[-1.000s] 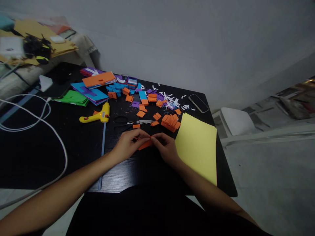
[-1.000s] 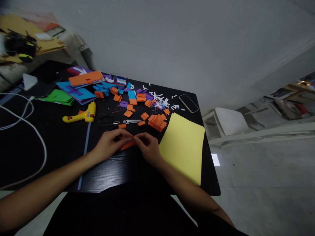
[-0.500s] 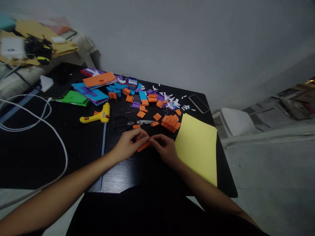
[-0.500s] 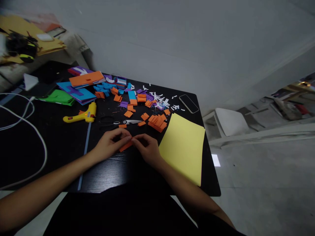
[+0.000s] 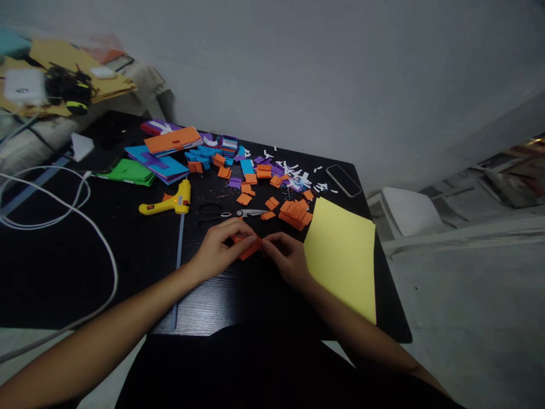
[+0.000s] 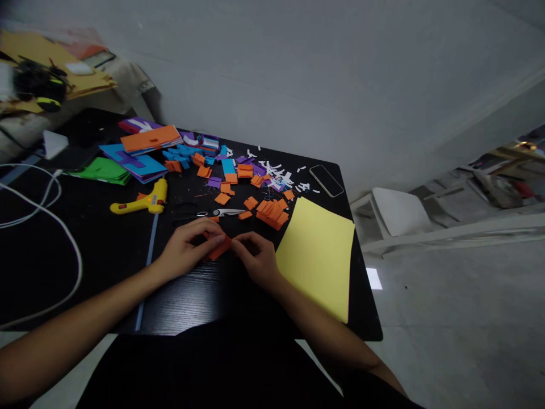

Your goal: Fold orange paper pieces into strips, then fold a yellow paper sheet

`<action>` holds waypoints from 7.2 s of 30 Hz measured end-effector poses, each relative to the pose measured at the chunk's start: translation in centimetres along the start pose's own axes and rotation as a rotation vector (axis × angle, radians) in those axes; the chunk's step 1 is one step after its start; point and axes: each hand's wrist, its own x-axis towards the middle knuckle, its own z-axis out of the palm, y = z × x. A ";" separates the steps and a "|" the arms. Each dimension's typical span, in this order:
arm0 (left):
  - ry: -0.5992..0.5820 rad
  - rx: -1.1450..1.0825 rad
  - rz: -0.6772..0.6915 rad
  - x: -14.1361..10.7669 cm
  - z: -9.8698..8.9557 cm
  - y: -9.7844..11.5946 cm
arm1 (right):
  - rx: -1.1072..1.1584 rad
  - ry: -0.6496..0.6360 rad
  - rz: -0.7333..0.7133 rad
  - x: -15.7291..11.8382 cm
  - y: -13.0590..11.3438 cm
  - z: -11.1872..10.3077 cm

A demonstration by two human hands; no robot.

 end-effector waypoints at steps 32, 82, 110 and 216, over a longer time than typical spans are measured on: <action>-0.104 -0.263 -0.324 0.2 0.4 -0.7 | -0.041 -0.018 -0.135 -0.2 -0.1 -0.3; -0.048 -0.231 -0.318 -0.4 1.1 -0.9 | 0.188 -0.024 0.131 0.9 0.8 -0.2; 0.006 -0.207 -0.323 -0.3 1.1 -0.9 | 0.248 0.017 0.218 0.7 0.5 -0.3; 0.057 0.068 0.226 -0.3 0.2 -0.9 | 0.056 -0.013 -0.132 0.5 0.3 -0.4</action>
